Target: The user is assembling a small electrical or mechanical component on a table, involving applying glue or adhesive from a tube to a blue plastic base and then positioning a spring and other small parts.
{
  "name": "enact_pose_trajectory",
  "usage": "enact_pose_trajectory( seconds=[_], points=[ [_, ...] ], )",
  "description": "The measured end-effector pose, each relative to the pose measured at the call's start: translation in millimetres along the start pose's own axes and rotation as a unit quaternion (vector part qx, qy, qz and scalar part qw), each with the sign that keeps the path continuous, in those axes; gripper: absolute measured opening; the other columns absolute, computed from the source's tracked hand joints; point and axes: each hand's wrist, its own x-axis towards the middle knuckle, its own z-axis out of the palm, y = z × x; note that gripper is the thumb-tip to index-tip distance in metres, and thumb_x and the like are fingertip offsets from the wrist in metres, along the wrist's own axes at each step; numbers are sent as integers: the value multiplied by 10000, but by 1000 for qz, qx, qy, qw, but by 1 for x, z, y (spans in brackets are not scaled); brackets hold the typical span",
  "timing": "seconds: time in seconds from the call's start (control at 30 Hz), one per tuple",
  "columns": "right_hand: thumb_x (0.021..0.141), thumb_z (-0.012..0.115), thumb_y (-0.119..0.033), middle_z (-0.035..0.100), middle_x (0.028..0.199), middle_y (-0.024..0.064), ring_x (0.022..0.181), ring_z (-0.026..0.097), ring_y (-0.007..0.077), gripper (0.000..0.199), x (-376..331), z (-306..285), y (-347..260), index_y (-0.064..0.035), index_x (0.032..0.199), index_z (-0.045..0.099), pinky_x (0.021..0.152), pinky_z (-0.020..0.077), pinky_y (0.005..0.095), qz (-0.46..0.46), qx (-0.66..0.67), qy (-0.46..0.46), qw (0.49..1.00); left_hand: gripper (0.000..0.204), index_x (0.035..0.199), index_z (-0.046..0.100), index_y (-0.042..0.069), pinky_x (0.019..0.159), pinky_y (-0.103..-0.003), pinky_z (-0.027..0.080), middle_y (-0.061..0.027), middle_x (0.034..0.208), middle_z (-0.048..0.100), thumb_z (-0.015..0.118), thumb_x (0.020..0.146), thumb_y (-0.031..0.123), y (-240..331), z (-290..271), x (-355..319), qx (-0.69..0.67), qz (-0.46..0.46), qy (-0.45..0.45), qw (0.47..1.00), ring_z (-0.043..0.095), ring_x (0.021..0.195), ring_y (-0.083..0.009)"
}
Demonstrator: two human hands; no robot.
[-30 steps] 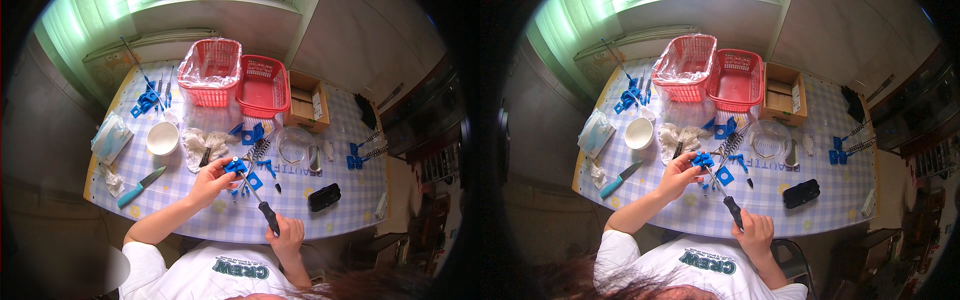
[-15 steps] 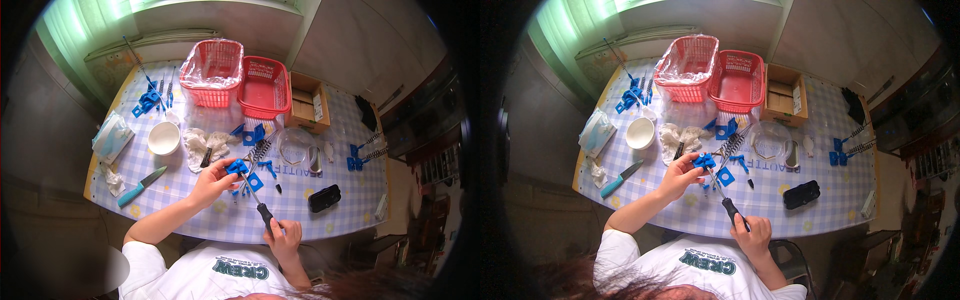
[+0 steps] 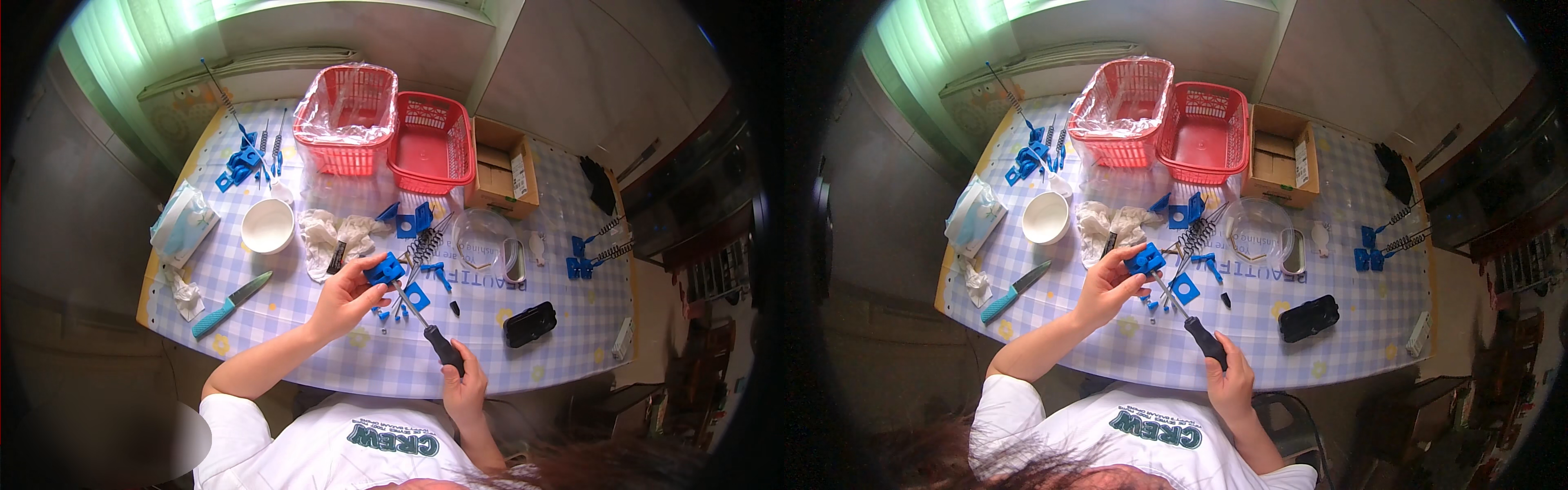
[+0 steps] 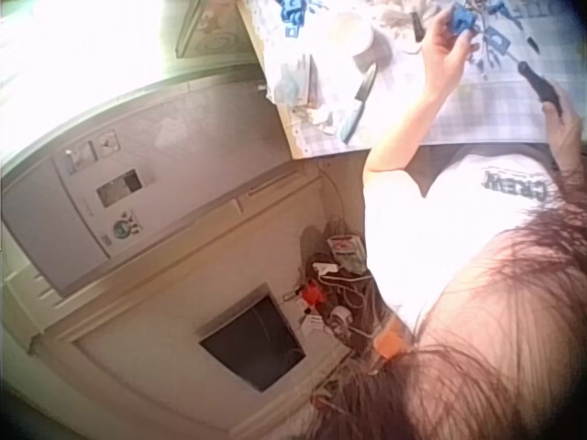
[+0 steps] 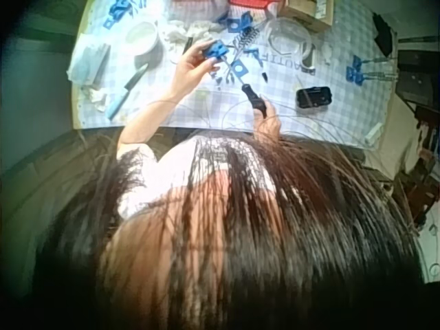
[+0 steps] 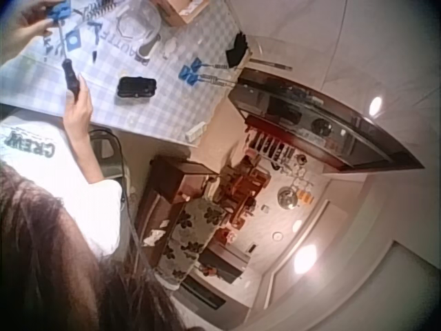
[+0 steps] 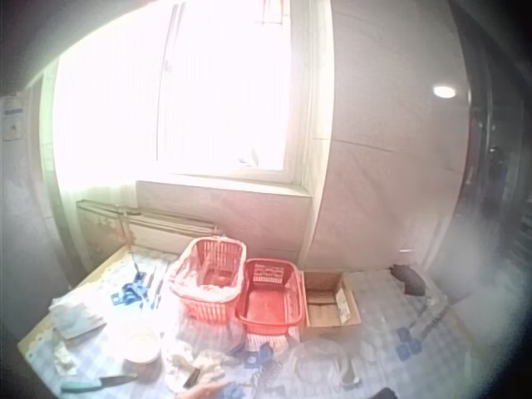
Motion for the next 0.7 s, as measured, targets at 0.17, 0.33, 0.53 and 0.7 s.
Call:
enact_pose_trajectory(
  seconds=[0.17,0.33,0.53,0.7],
  points=[
    [837,517,-279,468,743,51,583,400,52,394,-6,5,4,-39,1076,317,506,333,189,166,298,-34,939,413,1215,353,45,771,-262,486,-82,1090,497,463,822,-22,-3,-2,-2,6,30,-14,999,519,980,-148],
    [805,561,-115,427,717,21,601,404,51,405,-6,6,5,-56,1023,224,528,338,176,145,291,-45,945,422,1214,353,56,724,-248,498,-136,1072,510,459,816,-33,-3,-1,-1,22,59,-6,998,536,979,-221],
    [840,513,-245,432,663,15,533,407,61,331,-5,3,7,-42,1000,306,473,343,182,208,364,-58,906,407,1201,365,41,774,-264,489,-101,1102,492,469,815,-36,-1,-2,-2,2,67,-28,997,511,998,-159],
    [833,504,-328,424,640,17,507,386,49,359,-6,2,13,-64,1008,335,438,314,180,223,376,-48,898,415,1201,362,38,769,-259,490,-107,1093,497,468,810,-51,-2,-2,-4,15,91,-33,995,512,998,-162]
  ],
)
